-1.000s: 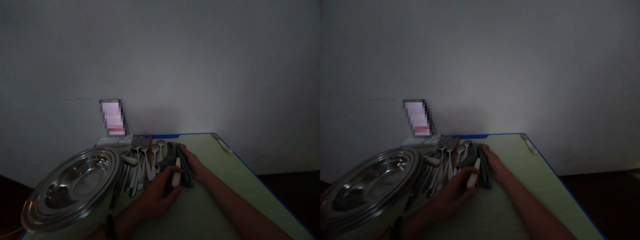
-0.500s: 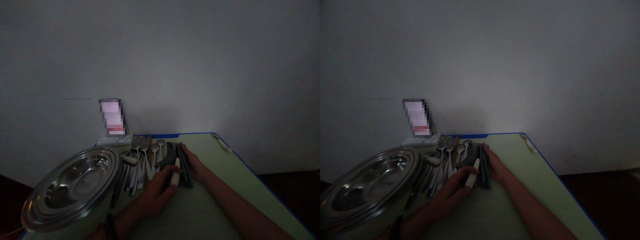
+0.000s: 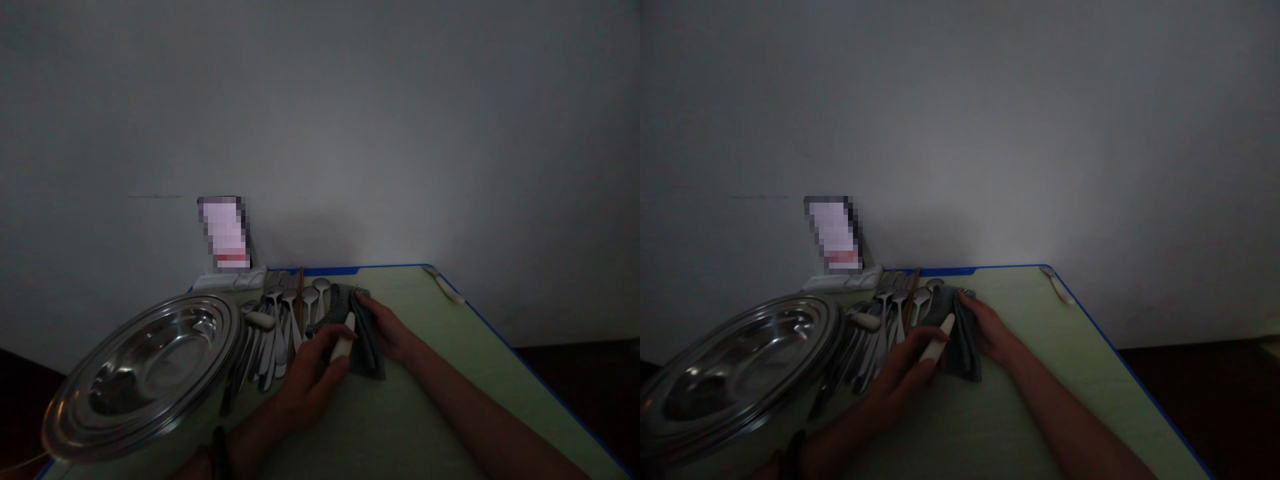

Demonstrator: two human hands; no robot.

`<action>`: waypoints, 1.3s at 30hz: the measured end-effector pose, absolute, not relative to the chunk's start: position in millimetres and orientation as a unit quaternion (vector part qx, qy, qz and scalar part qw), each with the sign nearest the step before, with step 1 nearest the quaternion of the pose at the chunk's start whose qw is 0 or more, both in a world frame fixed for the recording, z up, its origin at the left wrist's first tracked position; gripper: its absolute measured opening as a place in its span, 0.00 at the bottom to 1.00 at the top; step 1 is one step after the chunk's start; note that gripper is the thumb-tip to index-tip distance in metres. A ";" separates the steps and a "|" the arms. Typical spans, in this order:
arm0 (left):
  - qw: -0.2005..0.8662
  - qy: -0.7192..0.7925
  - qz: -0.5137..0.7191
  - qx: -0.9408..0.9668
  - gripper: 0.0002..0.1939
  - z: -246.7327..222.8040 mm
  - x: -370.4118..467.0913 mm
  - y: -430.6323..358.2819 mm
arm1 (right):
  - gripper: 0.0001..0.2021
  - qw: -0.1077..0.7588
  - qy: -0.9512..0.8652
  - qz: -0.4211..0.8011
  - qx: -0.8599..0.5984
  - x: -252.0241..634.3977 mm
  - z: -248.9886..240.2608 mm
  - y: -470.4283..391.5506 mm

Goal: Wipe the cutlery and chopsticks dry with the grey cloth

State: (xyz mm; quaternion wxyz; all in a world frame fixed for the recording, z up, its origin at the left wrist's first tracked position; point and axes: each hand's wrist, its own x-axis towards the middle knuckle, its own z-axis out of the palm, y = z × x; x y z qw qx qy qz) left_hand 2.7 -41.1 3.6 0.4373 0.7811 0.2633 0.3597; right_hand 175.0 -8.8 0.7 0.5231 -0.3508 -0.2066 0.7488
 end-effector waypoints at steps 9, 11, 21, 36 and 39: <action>0.470 0.267 0.351 0.764 0.12 8.5 2.4 -41.5 | 0.15 0.493 -0.192 0.773 -0.349 176.0 4.3 -11.9; 0.482 0.267 0.372 0.747 0.12 5.9 3.5 -40.8 | 0.17 0.477 -0.189 0.783 -0.352 176.5 6.3 -12.9; 0.550 0.233 0.489 0.636 0.15 -16.0 6.6 -30.6 | 0.26 0.489 -0.188 0.796 -0.304 178.2 4.7 -5.8; 0.487 0.358 0.375 0.702 0.14 0.7 12.4 -30.2 | 0.13 0.556 -0.161 0.744 -0.333 183.8 4.8 -5.3; 0.437 0.369 0.290 0.767 0.10 5.0 12.9 -31.0 | 0.09 0.534 -0.195 0.746 -0.346 181.1 3.8 -6.7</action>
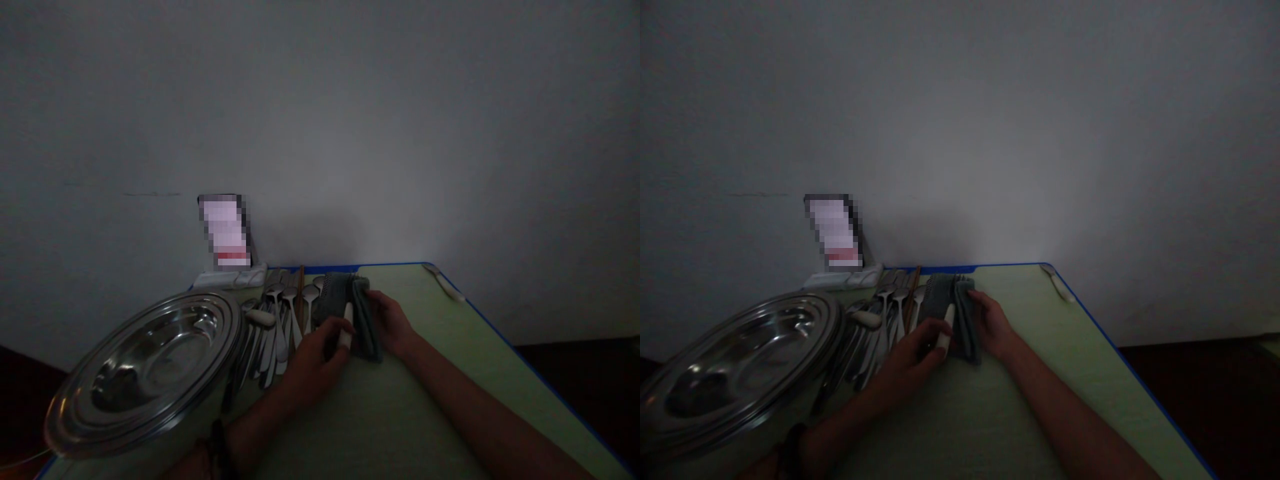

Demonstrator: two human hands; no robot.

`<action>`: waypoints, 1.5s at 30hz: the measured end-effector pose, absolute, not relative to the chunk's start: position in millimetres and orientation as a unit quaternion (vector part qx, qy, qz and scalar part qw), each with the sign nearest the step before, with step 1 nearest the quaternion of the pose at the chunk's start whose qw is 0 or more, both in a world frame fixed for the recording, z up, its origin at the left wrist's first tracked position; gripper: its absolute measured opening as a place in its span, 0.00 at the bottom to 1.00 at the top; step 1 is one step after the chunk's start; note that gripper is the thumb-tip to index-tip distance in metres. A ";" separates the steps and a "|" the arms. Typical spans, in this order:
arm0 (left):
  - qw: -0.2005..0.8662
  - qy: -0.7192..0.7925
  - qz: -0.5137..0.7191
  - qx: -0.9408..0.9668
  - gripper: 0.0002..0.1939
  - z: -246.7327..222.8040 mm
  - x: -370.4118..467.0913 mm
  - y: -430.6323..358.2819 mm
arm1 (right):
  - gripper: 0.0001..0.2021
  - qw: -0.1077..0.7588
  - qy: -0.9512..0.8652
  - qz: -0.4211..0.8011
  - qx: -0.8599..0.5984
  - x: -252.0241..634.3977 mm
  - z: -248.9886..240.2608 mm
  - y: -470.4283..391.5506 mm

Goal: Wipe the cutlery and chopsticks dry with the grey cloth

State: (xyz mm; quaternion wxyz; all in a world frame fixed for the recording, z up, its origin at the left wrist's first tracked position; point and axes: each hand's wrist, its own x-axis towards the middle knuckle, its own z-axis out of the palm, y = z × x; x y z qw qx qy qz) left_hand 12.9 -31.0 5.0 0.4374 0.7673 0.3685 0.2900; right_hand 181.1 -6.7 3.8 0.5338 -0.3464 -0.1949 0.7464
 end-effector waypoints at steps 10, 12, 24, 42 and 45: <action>0.451 0.327 0.259 0.789 0.11 4.6 10.9 -29.6 | 0.10 0.561 -0.296 0.686 -0.356 175.6 -4.9 -8.8; 0.459 0.316 0.252 0.791 0.12 5.0 10.1 -29.5 | 0.11 0.556 -0.307 0.684 -0.359 175.8 -5.9 -8.7; 0.458 0.314 0.238 0.797 0.12 5.5 11.9 -32.4 | 0.09 0.564 -0.242 0.684 -0.395 174.6 -4.1 -6.7; 0.547 0.368 0.349 0.666 0.21 6.2 15.9 -32.6 | 0.25 0.492 -0.177 0.810 -0.263 177.3 5.3 -3.7; 0.565 0.345 0.347 0.664 0.23 3.1 14.6 -31.3 | 0.24 0.497 -0.183 0.801 -0.280 176.5 4.7 -3.6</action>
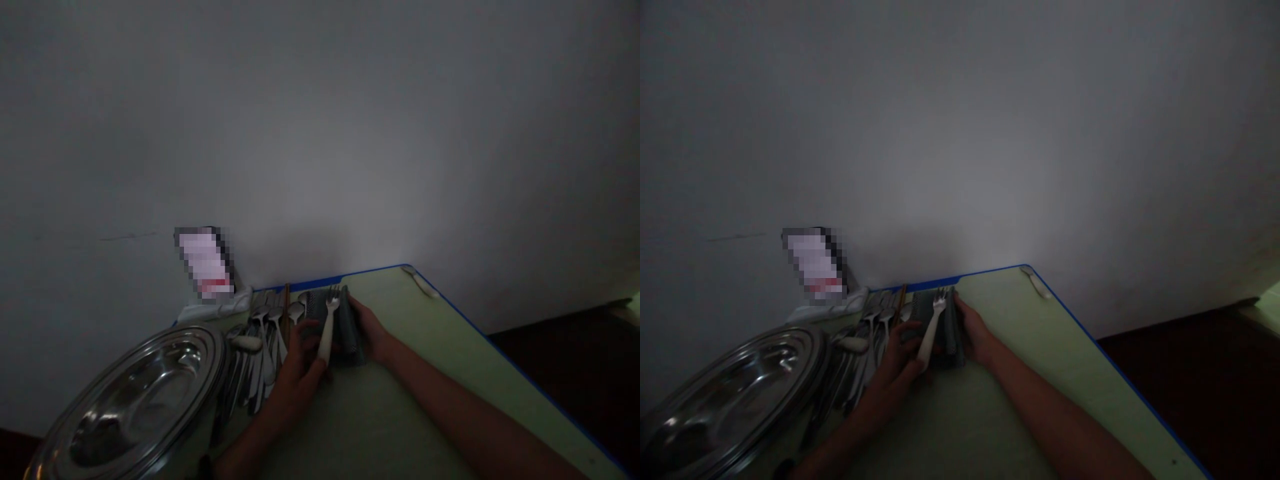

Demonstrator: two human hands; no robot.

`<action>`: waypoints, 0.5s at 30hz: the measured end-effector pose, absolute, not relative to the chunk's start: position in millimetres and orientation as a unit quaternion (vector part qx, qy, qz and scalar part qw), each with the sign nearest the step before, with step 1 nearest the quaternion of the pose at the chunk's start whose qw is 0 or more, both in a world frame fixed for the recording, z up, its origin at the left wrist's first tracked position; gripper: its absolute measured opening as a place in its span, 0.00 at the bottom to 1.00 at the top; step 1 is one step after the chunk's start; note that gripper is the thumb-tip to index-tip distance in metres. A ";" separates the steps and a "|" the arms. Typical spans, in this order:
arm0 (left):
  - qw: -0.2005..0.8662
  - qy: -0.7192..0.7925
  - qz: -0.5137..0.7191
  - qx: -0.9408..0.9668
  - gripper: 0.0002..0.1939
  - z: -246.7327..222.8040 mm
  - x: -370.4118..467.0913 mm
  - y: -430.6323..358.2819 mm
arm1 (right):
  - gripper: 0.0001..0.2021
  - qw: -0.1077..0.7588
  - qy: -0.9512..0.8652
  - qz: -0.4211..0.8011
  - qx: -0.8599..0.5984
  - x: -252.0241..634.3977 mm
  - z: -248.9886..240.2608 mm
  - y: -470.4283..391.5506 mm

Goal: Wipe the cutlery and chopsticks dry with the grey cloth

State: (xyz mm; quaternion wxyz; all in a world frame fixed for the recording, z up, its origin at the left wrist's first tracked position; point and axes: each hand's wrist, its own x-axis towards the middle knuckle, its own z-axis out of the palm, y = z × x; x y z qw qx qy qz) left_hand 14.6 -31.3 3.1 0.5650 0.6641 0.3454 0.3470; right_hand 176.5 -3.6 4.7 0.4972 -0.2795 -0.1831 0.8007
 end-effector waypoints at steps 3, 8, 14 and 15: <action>0.590 0.317 0.342 0.659 0.25 0.7 14.1 -30.0 | 0.24 0.496 -0.184 0.795 -0.297 176.7 3.5 -3.1; 0.599 0.313 0.325 0.661 0.18 2.6 16.0 -30.2 | 0.23 0.492 -0.177 0.781 -0.341 177.9 4.4 -3.9; 0.605 0.322 0.324 0.652 0.12 3.0 17.5 -30.5 | 0.24 0.480 -0.169 0.793 -0.335 177.3 5.6 -4.5; 0.606 0.327 0.329 0.647 0.11 2.4 17.6 -30.3 | 0.24 0.482 -0.168 0.795 -0.328 177.3 5.6 -4.4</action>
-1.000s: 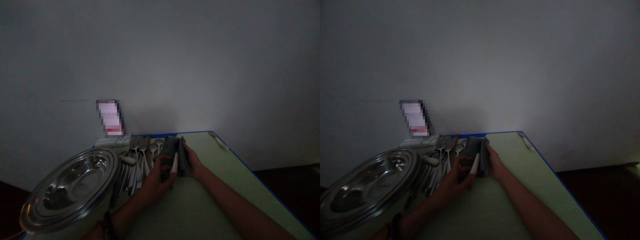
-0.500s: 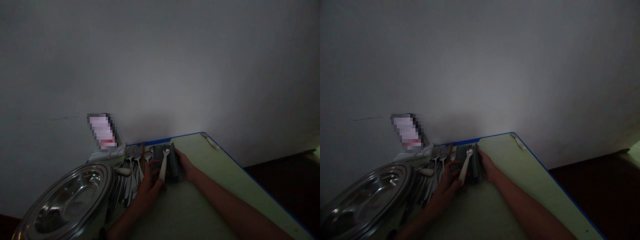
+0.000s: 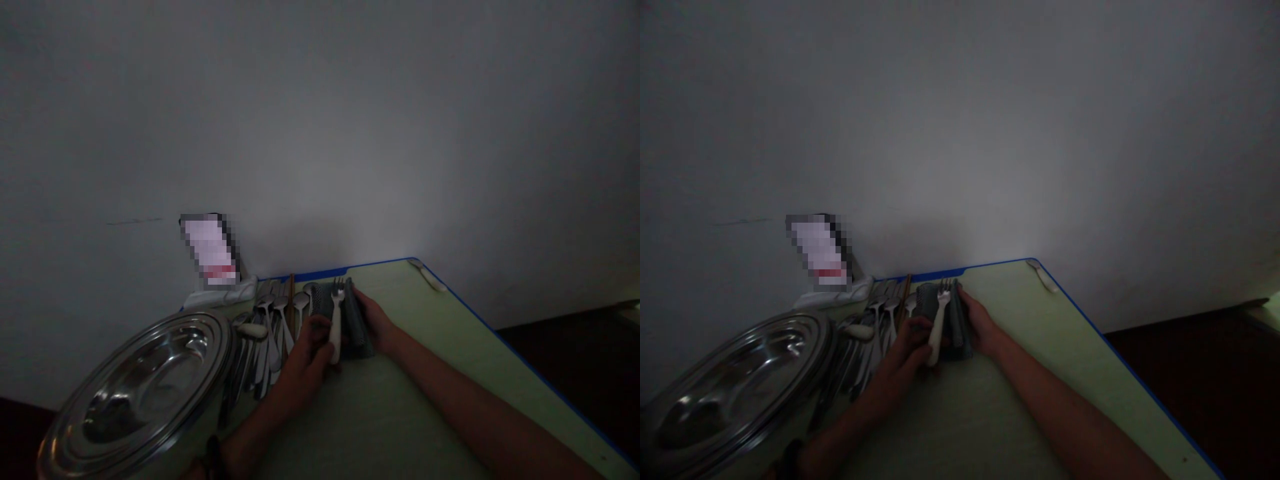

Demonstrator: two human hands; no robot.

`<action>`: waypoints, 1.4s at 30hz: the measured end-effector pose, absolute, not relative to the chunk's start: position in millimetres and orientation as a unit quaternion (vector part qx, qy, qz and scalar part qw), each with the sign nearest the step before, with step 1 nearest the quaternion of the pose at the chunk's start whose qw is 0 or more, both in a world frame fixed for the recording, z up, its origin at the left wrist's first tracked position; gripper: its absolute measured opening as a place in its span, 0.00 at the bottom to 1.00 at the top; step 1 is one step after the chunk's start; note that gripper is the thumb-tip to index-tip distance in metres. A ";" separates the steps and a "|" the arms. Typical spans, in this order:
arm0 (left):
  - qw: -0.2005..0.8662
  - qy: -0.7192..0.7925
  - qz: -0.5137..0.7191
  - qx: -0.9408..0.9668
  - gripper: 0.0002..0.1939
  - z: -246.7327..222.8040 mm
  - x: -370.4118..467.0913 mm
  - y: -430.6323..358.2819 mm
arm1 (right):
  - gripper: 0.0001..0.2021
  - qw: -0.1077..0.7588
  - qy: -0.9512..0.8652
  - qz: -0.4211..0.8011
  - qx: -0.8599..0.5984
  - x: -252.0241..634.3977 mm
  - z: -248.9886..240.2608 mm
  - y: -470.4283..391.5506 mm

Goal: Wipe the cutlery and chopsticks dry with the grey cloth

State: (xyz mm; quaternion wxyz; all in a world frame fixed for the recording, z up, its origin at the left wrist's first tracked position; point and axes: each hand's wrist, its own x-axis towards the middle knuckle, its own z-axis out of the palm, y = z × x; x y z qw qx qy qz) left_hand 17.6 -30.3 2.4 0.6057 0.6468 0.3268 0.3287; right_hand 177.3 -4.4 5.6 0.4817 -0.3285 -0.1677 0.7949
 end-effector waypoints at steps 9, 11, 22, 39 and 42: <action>0.589 0.319 0.380 0.639 0.13 -0.1 14.4 -31.3 | 0.24 0.477 -0.164 0.816 -0.283 179.2 2.4 -3.5; 0.582 0.305 0.371 0.656 0.14 -0.1 13.9 -31.3 | 0.22 0.488 -0.181 0.801 -0.296 179.2 -0.3 -2.8; 0.526 0.348 0.327 0.703 0.12 2.1 15.4 -33.2 | 0.12 0.560 -0.347 0.654 -0.372 176.8 -9.5 -5.6; 0.543 0.258 0.273 0.751 0.15 6.1 2.6 -35.9 | 0.08 0.619 -0.217 0.660 -0.366 176.2 -9.9 3.2; 0.524 0.267 0.277 0.760 0.13 4.2 4.6 -37.0 | 0.07 0.619 -0.214 0.659 -0.369 176.8 -9.0 3.3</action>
